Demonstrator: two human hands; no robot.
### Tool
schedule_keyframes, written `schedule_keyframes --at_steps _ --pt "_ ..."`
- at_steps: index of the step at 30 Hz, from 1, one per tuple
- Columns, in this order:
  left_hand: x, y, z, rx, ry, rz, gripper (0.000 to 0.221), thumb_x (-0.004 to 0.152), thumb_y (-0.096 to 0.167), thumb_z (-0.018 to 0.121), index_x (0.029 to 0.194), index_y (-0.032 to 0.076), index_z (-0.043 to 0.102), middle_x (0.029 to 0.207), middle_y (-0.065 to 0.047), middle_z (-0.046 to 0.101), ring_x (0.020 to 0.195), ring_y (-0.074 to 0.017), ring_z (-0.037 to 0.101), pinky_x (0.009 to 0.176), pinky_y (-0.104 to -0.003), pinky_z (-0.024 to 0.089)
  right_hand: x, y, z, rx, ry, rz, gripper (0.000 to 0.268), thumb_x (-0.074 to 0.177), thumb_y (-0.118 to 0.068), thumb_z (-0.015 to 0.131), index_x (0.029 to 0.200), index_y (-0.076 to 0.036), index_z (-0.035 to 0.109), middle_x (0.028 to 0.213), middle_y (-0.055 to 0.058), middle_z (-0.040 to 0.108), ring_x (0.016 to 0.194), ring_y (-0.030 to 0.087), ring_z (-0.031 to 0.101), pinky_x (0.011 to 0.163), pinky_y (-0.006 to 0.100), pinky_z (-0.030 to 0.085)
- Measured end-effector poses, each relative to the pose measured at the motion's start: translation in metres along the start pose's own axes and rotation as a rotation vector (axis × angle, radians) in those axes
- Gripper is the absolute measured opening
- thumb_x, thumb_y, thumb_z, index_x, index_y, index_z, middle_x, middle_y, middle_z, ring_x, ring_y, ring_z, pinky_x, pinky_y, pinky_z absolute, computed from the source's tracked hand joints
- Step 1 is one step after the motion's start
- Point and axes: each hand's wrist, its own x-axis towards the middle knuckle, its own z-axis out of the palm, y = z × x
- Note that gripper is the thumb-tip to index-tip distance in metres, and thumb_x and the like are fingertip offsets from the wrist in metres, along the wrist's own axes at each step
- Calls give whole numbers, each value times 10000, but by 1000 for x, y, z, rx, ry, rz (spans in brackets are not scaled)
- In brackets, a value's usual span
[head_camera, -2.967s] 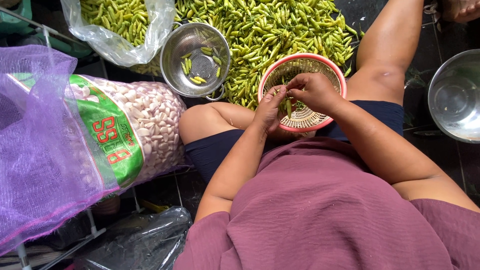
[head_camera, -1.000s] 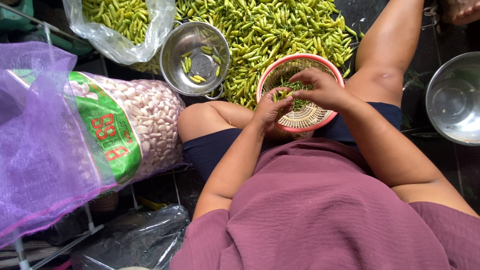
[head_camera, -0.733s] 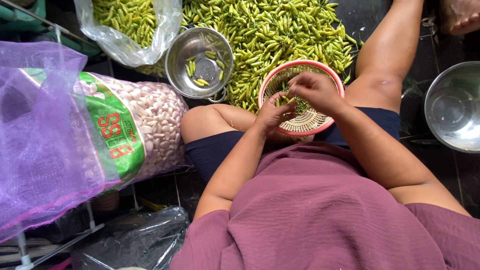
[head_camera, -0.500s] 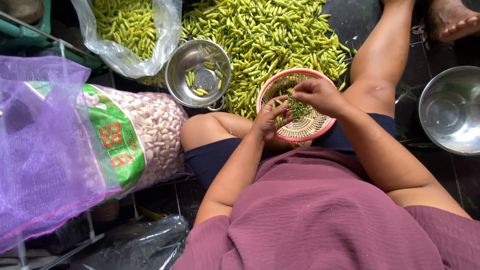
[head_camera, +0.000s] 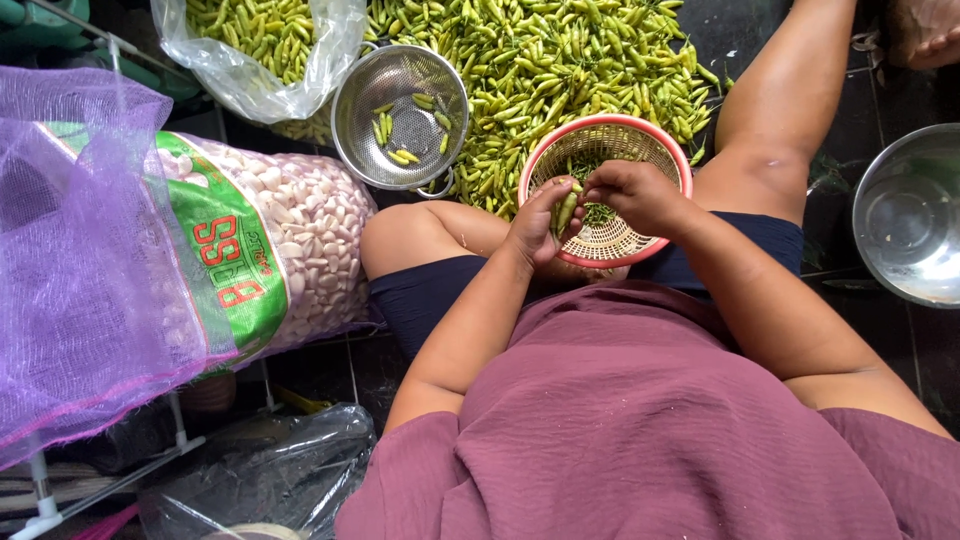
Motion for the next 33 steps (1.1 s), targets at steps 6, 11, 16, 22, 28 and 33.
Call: schedule_keyframes --at_steps 6,11,16,22,28,33 --pt "6 4 -5 -309 -201 69 131 1020 165 607 1132 116 653 1246 -176 717 1132 -342 710 1020 -533 565 1 -5 -24 -280 104 -127 181 1097 -246 618 1168 -148 752 1088 128 697 1003 412 663 869 483 534" --pt "12 1 -13 -428 -278 50 152 1033 183 564 1098 99 674 1388 -185 635 1246 -410 633 1058 -565 543 3 -10 -8 -455 159 -374 195 848 -154 837 1032 -150 772 1042 116 702 976 382 690 856 466 546" --pt "14 -1 -19 -422 -258 51 159 1045 176 539 1082 89 667 1405 -163 632 1205 -403 662 986 -529 599 -2 -32 11 -427 106 -382 175 826 -183 840 955 -128 736 958 110 688 916 355 682 801 454 546" --pt "10 3 -14 -342 -204 12 151 1009 205 567 1064 116 675 1353 -149 671 1158 -379 687 986 -544 590 -3 -18 7 -311 287 -217 65 928 -138 779 980 -149 740 904 27 694 872 273 710 781 354 560" --pt "14 -5 -21 -126 -114 14 220 970 167 602 1178 99 625 1242 -168 720 1038 -343 749 879 -468 651 -8 -12 -6 114 203 56 121 917 -82 762 1036 -89 783 892 100 766 884 242 737 791 351 549" --pt "13 -16 -13 222 -23 97 329 870 97 807 1164 23 679 994 -153 766 817 -275 777 724 -385 679 -4 -7 -7 -126 172 0 126 886 -131 811 1006 -105 784 896 128 758 891 316 745 783 414 570"
